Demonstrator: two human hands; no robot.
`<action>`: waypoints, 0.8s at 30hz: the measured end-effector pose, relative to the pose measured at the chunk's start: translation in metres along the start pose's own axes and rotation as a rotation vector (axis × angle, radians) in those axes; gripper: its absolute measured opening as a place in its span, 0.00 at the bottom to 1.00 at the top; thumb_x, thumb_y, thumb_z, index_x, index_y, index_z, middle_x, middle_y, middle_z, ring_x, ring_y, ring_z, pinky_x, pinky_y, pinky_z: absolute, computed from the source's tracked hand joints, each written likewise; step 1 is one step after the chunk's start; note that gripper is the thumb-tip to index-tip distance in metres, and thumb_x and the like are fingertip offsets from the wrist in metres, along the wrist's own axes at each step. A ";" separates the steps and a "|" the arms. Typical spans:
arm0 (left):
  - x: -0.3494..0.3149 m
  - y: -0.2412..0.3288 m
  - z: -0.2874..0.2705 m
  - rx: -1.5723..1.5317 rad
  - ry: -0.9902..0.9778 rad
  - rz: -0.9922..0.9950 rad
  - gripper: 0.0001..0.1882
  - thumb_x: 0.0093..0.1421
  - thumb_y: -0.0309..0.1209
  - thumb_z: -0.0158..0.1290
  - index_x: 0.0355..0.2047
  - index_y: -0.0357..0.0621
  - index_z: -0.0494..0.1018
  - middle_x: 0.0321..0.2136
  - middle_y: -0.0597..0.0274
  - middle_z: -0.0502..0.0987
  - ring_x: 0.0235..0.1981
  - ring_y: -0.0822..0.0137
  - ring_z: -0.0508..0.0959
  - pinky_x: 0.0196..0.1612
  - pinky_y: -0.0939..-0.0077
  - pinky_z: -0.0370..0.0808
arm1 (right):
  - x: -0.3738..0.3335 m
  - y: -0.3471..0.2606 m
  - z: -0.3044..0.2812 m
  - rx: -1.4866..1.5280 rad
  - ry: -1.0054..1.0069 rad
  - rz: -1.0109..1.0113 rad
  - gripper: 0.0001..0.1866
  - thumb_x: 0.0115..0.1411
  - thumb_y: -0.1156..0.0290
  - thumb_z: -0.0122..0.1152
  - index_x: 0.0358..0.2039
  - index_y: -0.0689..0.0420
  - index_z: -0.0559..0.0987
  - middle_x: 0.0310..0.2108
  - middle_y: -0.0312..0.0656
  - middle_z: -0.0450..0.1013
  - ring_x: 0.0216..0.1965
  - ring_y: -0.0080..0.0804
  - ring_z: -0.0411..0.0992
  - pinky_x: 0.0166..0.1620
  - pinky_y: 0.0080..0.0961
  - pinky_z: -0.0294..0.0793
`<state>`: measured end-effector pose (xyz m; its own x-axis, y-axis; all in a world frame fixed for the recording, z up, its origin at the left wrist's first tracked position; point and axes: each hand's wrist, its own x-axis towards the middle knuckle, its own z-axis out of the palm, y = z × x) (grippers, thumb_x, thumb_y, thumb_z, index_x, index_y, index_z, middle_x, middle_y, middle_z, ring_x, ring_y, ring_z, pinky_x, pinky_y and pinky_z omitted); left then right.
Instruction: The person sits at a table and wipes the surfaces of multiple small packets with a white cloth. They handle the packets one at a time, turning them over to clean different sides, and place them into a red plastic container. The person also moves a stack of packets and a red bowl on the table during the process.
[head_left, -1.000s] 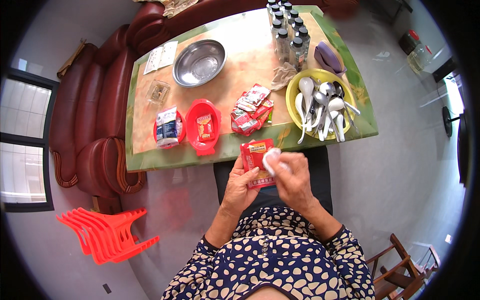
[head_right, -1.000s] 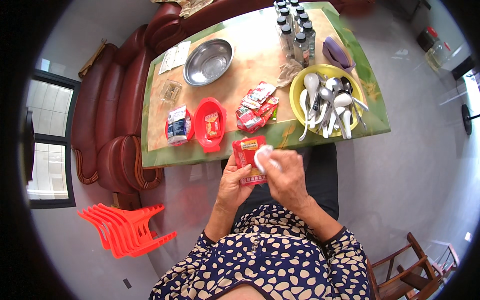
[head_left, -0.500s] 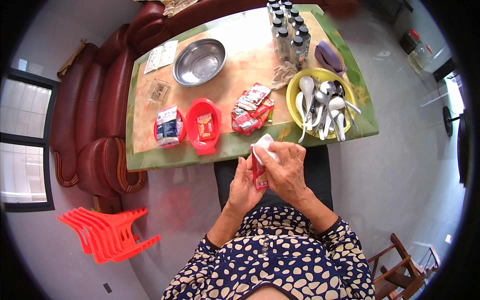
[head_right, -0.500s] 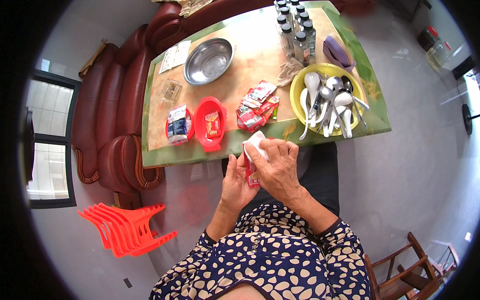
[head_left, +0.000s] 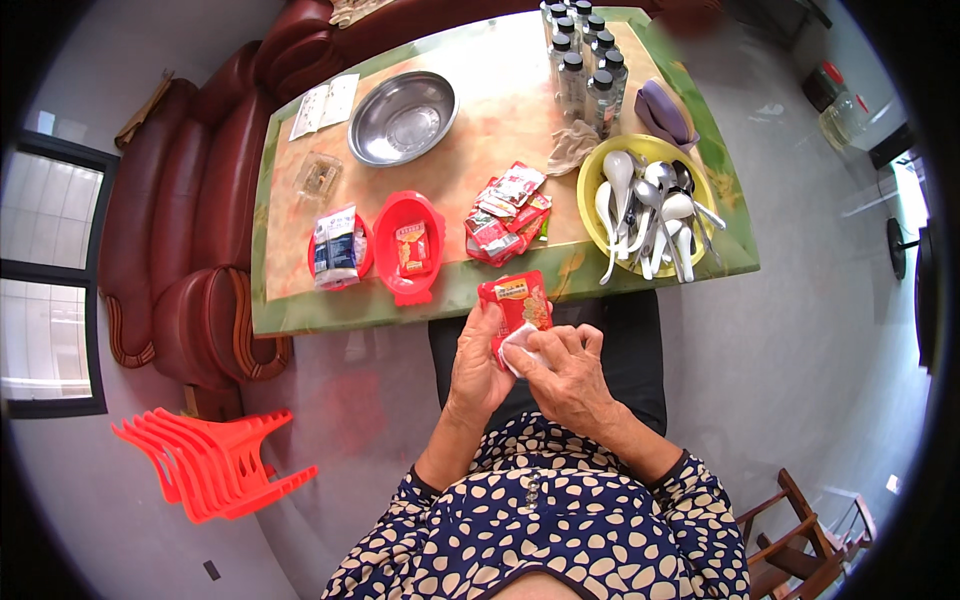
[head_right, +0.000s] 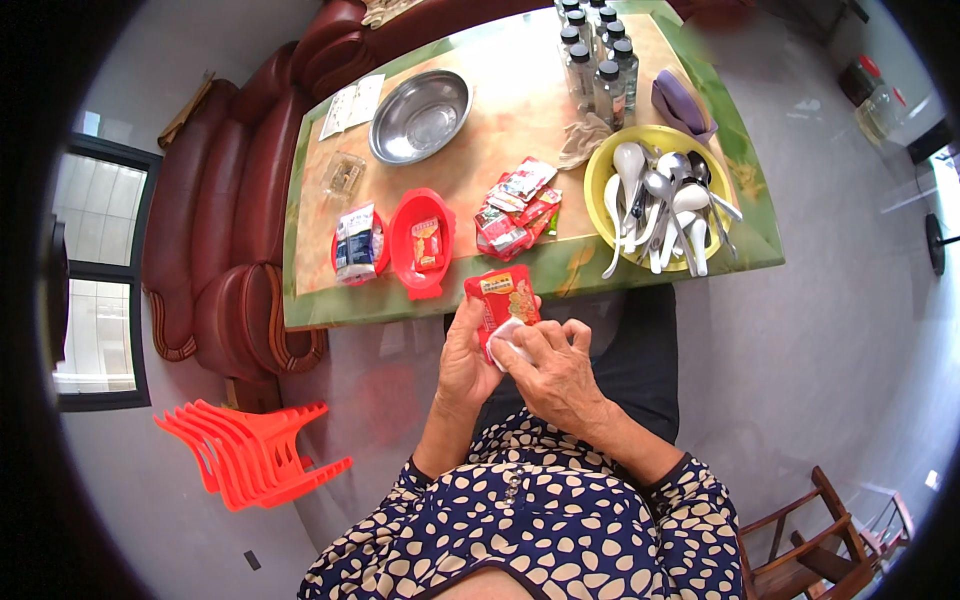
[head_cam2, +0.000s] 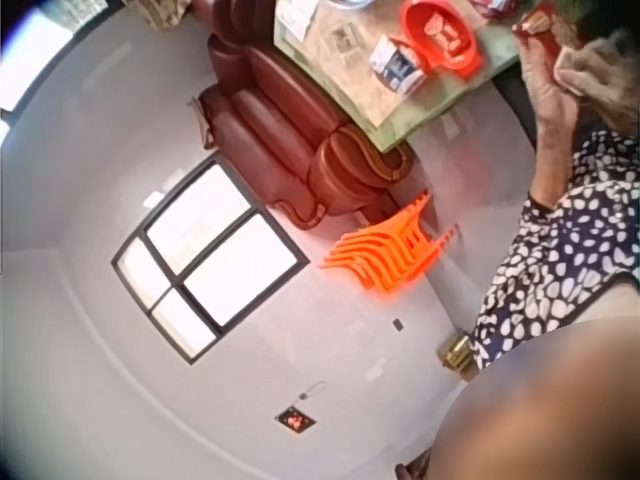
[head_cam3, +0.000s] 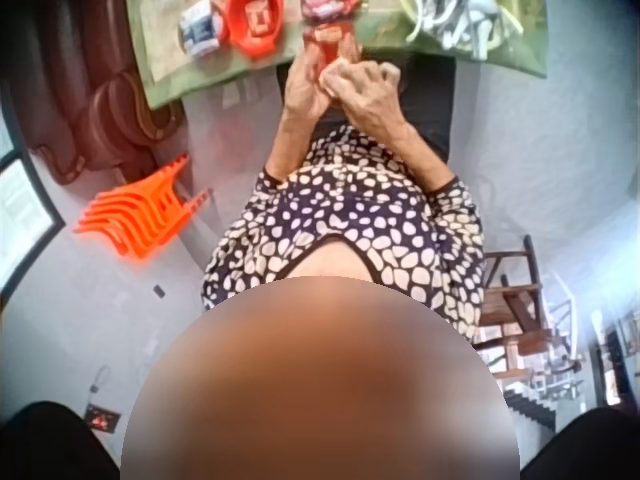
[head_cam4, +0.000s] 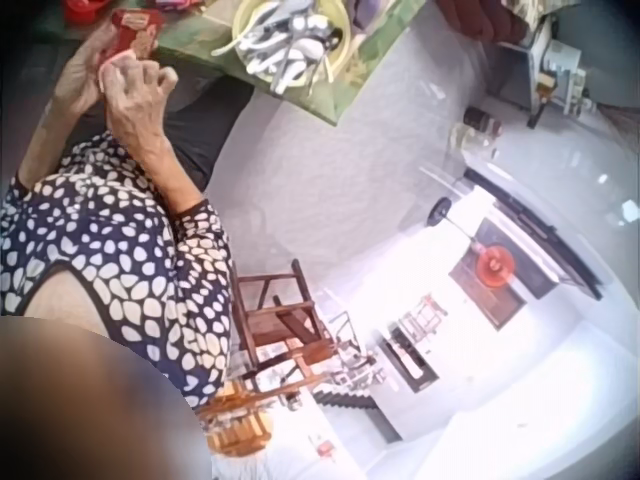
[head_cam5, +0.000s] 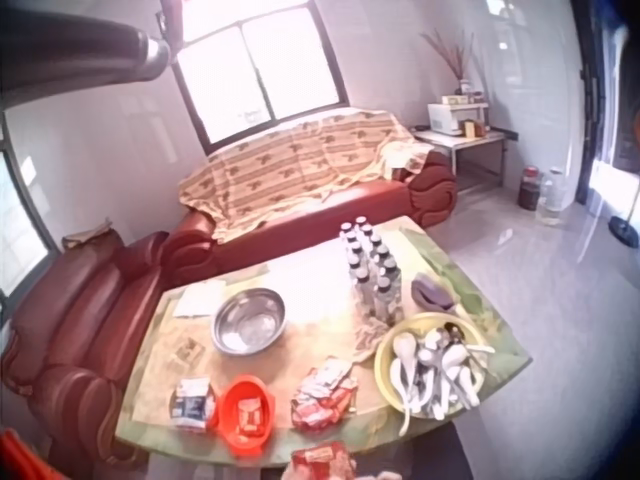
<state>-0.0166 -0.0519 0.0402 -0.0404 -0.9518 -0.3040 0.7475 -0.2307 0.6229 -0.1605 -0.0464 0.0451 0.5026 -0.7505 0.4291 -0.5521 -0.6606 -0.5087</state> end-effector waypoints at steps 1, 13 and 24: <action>0.001 0.000 -0.002 -0.009 0.043 0.010 0.19 0.68 0.32 0.45 0.56 0.39 0.64 0.50 0.47 0.73 0.50 0.50 0.75 0.52 0.54 0.74 | -0.004 -0.001 0.000 0.003 0.011 0.008 0.21 0.45 0.74 0.63 0.43 0.47 0.79 0.36 0.32 0.68 0.41 0.30 0.66 0.46 0.36 0.54; 0.005 -0.007 -0.003 -0.122 0.153 0.062 0.16 0.67 0.28 0.45 0.55 0.43 0.65 0.49 0.51 0.74 0.49 0.52 0.76 0.51 0.56 0.76 | -0.004 0.008 -0.004 -0.114 0.115 0.122 0.19 0.48 0.71 0.62 0.44 0.52 0.79 0.40 0.36 0.69 0.41 0.32 0.67 0.44 0.36 0.57; -0.003 -0.005 -0.006 -0.015 0.108 0.064 0.18 0.67 0.27 0.45 0.57 0.43 0.64 0.49 0.51 0.74 0.49 0.56 0.77 0.50 0.61 0.77 | 0.004 0.003 -0.012 0.397 0.051 0.112 0.21 0.47 0.77 0.61 0.44 0.52 0.79 0.39 0.38 0.71 0.42 0.33 0.68 0.45 0.34 0.57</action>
<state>-0.0158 -0.0464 0.0338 0.0785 -0.9372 -0.3399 0.7561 -0.1662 0.6330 -0.1681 -0.0517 0.0538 0.4145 -0.8241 0.3860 -0.2969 -0.5234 -0.7987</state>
